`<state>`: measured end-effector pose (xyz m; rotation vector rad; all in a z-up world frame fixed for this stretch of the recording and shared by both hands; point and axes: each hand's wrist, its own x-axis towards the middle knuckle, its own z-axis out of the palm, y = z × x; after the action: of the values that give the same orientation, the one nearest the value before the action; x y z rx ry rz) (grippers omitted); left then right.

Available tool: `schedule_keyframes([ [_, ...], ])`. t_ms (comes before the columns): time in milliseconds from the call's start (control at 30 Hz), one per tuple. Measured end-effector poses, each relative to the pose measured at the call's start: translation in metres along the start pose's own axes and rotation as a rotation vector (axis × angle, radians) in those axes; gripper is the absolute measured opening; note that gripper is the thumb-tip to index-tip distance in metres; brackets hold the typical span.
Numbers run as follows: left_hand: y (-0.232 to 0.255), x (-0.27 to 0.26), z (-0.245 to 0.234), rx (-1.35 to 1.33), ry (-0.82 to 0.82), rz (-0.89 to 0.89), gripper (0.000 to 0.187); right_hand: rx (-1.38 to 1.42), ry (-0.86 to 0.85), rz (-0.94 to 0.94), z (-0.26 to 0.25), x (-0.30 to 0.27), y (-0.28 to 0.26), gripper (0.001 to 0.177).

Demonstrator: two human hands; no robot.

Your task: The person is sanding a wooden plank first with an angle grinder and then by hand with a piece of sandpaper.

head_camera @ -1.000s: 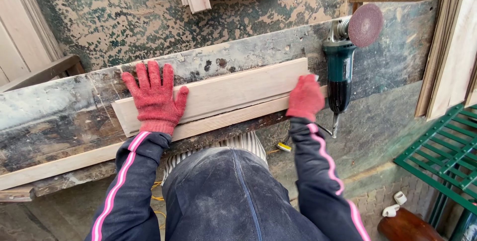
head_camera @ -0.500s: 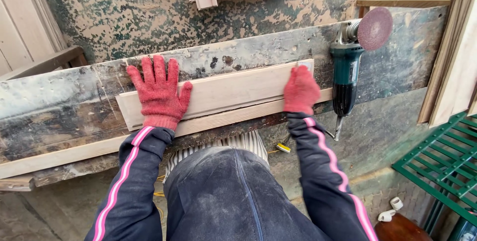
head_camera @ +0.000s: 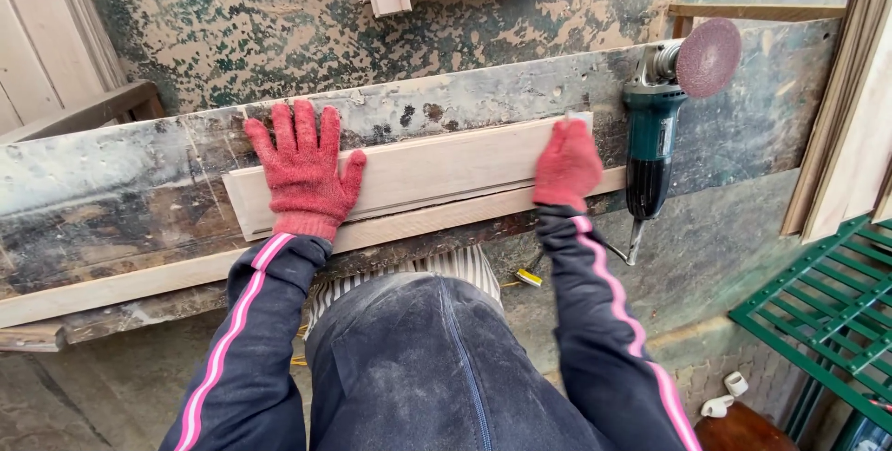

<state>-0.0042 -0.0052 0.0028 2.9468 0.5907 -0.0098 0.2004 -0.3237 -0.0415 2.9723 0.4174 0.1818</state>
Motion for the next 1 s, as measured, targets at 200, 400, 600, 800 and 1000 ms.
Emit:
schedule_keyframes([
  [200, 0.0, 0.001, -0.004, 0.023, -0.074, -0.011, 0.073, 0.278, 0.195, -0.522, -0.056, -0.059, -0.132, 0.011],
  [400, 0.0, 0.001, -0.003, -0.007, -0.035, -0.007, 0.072, -0.028, 0.22, -0.404, -0.014, 0.012, -0.003, 0.011],
  [600, -0.002, 0.001, 0.002, 0.033, 0.007, 0.009, 0.07, 0.112, 0.138, -0.322, -0.031, -0.031, -0.107, 0.002],
  [800, -0.003, 0.003, 0.007, -0.026, 0.128, 0.069, 0.069, 0.464, 0.204, -0.583, -0.045, -0.027, -0.105, 0.012],
  [1000, -0.003, 0.0, 0.006, 0.008, 0.076, 0.018, 0.071, 0.091, 0.246, -0.221, -0.018, -0.008, -0.052, 0.025],
])
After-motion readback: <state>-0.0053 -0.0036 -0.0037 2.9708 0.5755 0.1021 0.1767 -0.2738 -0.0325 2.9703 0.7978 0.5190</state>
